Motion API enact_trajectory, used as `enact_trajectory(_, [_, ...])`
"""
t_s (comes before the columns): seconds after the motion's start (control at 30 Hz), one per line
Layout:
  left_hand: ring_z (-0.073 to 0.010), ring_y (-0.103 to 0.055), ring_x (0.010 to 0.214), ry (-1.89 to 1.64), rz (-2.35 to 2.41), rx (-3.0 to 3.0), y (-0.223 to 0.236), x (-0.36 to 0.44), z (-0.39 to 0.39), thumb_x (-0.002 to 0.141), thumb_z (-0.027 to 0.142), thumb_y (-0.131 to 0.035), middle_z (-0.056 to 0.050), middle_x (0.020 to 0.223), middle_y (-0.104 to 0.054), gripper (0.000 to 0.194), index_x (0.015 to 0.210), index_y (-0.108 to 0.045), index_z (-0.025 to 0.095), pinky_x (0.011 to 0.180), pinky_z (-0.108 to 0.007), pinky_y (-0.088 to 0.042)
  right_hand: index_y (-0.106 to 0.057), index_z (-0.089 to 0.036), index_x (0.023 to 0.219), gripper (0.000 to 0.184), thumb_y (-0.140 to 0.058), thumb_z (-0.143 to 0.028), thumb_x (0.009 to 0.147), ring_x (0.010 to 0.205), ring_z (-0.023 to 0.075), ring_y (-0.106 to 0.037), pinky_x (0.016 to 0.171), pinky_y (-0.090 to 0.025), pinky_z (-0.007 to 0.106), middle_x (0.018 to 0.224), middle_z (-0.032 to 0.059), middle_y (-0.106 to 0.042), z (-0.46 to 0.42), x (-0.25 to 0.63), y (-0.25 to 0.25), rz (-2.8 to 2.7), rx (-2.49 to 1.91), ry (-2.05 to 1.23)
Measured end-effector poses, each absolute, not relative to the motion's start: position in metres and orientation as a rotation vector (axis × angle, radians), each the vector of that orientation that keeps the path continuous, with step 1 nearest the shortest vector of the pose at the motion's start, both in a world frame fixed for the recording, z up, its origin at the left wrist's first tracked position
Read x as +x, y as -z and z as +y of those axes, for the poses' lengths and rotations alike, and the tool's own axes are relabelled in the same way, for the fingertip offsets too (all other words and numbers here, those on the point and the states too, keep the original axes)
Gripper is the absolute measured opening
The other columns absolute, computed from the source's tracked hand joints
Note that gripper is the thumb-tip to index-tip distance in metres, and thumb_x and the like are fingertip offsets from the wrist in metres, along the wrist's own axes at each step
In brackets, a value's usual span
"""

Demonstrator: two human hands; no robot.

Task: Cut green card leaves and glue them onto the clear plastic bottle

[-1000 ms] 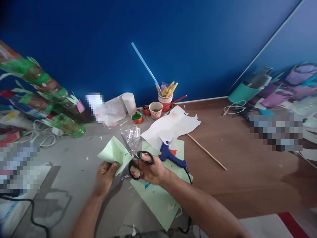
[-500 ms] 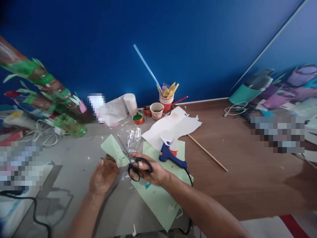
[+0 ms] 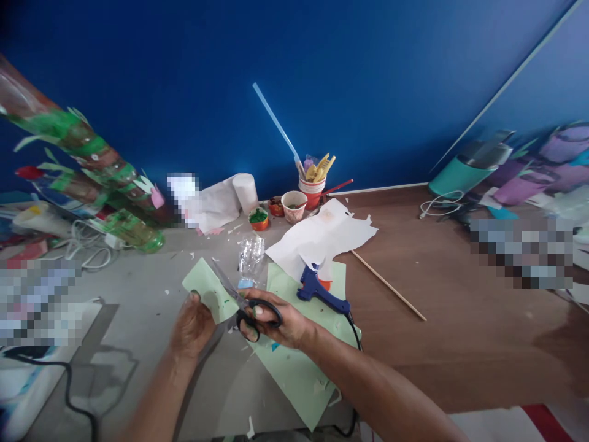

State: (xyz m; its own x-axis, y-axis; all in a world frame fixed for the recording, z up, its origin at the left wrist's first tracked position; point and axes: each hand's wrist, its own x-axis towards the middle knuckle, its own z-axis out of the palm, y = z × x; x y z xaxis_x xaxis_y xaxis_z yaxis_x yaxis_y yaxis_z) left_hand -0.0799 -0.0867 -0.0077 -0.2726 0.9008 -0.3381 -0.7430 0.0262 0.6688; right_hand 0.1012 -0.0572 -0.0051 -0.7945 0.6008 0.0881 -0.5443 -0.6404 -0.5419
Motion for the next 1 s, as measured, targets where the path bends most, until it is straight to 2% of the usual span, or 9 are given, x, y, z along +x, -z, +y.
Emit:
enact_trajectory(0.13, [-0.0145, -0.068, 0.061, -1.619, 0.985, 0.225, 0.006, -0.079, -0.086, 0.048, 0.027, -0.088, -0.001, 0.069, -0.073, 0.032, 0.071, -0.068, 0.017, 0.062, -0.022, -0.056, -0.061, -0.019, 0.111, 0.051, -0.077, -0.040, 0.067, 0.051, 0.0107, -0.048, 0.056, -0.027, 0.027, 0.061, -0.0065, -0.043, -0.059, 0.101, 0.007, -0.719, -0.159, -2.398])
enact_trajectory(0.3, [-0.0142, -0.066, 0.053, -1.600, 1.067, 0.204, 0.001, -0.075, -0.085, 0.047, 0.026, -0.088, -0.001, 0.066, -0.073, 0.036, 0.076, -0.070, 0.017, 0.054, -0.022, -0.054, -0.061, -0.018, 0.109, 0.051, -0.077, -0.040, 0.067, 0.052, 0.0106, -0.048, 0.055, -0.027, 0.026, 0.060, -0.0068, -0.043, -0.059, 0.100, 0.007, -0.720, -0.165, -2.396])
enact_trajectory(0.5, [-0.0138, -0.066, 0.054, -1.580, 1.076, 0.259, 0.000, -0.070, -0.087, 0.054, 0.028, -0.086, -0.001, 0.065, -0.072, 0.030, 0.075, -0.070, 0.015, 0.055, -0.021, -0.054, -0.058, -0.016, 0.111, 0.056, -0.076, -0.046, 0.067, 0.053, 0.0101, -0.048, 0.053, -0.024, 0.025, 0.064, -0.0041, -0.051, -0.061, 0.099, 0.008, -0.784, -0.240, -2.365])
enact_trajectory(0.63, [-0.0168, -0.065, 0.051, -1.490, 1.038, 0.352, 0.000, -0.066, -0.089, 0.061, 0.029, -0.081, -0.003, 0.064, -0.072, 0.023, 0.073, -0.069, 0.014, 0.053, -0.026, -0.055, -0.058, -0.017, 0.111, 0.056, -0.075, -0.047, 0.067, 0.053, 0.0095, -0.046, 0.052, -0.025, 0.025, 0.064, -0.0040, -0.052, -0.061, 0.099, 0.008, -0.814, -0.265, -2.363])
enact_trajectory(0.77, [-0.0242, -0.069, 0.061, -1.424, 1.010, 0.390, -0.002, -0.063, -0.091, 0.066, 0.031, -0.078, -0.007, 0.066, -0.072, 0.021, 0.075, -0.069, 0.014, 0.060, -0.034, -0.058, -0.060, -0.017, 0.108, 0.052, -0.073, -0.047, 0.069, 0.054, 0.0096, -0.046, 0.052, -0.025, 0.024, 0.066, -0.0034, -0.050, -0.060, 0.098, 0.007, -0.826, -0.223, -2.340])
enact_trajectory(0.87, [-0.0266, -0.070, 0.064, -1.431, 1.031, 0.387, -0.003, -0.062, -0.091, 0.064, 0.034, -0.079, -0.008, 0.065, -0.071, 0.025, 0.074, -0.069, 0.013, 0.063, -0.036, -0.058, -0.061, -0.016, 0.106, 0.051, -0.074, -0.048, 0.068, 0.053, 0.0092, -0.045, 0.051, -0.024, 0.024, 0.065, -0.0043, -0.047, -0.060, 0.099, 0.005, -0.815, -0.260, -2.312])
enact_trajectory(1.0, [-0.0237, -0.069, 0.060, -1.477, 1.094, 0.344, -0.001, -0.062, -0.089, 0.058, 0.033, -0.083, -0.006, 0.064, -0.071, 0.029, 0.073, -0.068, 0.013, 0.062, -0.033, -0.057, -0.061, -0.017, 0.105, 0.051, -0.077, -0.046, 0.066, 0.054, 0.0085, -0.042, 0.053, -0.024, 0.024, 0.064, -0.0048, -0.047, -0.060, 0.098, 0.006, -0.752, -0.302, -2.291])
